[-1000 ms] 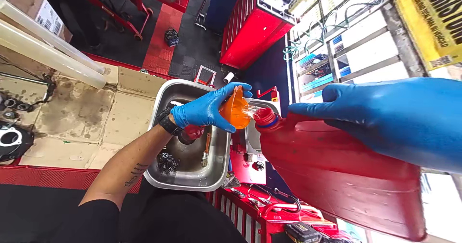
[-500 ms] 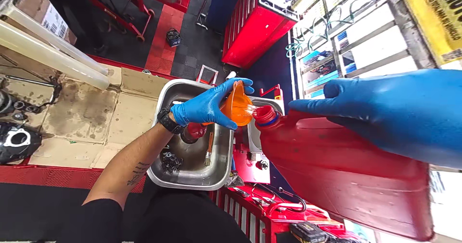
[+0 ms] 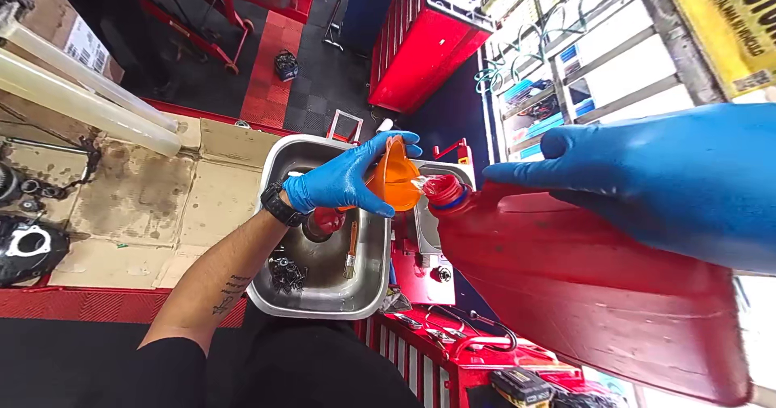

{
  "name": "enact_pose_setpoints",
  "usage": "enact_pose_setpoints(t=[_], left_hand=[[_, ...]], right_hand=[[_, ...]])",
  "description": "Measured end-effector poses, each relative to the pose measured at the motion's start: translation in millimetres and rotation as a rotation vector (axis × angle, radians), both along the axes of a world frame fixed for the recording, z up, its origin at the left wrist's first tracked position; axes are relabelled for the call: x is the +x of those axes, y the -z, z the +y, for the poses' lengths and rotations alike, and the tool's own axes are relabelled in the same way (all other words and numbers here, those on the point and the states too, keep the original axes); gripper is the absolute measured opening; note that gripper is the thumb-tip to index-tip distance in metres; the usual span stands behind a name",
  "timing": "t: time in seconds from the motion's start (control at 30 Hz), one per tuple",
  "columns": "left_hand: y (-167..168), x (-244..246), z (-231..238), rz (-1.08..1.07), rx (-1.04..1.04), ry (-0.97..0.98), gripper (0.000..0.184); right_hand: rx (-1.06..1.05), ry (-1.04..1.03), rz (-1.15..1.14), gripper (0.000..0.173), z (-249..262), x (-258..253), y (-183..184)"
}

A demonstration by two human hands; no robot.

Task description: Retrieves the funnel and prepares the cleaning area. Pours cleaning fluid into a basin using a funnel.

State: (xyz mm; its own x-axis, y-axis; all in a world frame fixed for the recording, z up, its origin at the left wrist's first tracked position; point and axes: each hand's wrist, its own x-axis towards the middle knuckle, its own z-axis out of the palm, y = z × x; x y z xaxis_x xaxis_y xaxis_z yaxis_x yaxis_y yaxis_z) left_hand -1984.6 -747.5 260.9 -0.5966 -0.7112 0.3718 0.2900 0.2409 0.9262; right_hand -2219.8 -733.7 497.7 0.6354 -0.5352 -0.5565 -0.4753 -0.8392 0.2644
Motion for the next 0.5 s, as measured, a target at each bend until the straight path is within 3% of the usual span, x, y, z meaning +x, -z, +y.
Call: enact_pose_setpoints(t=[0.17, 0.3, 0.5], left_hand=[[-0.3, 1.8, 1.7, -0.021, 0.021, -0.010, 0.099], [-1.8, 2.7, 1.4, -0.017, 0.006, -0.010, 0.098], [-2.7, 3.4, 3.2, -0.036, 0.001, -0.018, 0.098]], right_hand=[[0.009, -0.031, -0.185, 0.053, -6.9, -20.7, 9.7], [0.050, -0.035, -0.028, 0.056, -5.4, -2.3, 0.1], [0.082, -0.041, -0.034, 0.060, -6.8, -1.1, -3.8]])
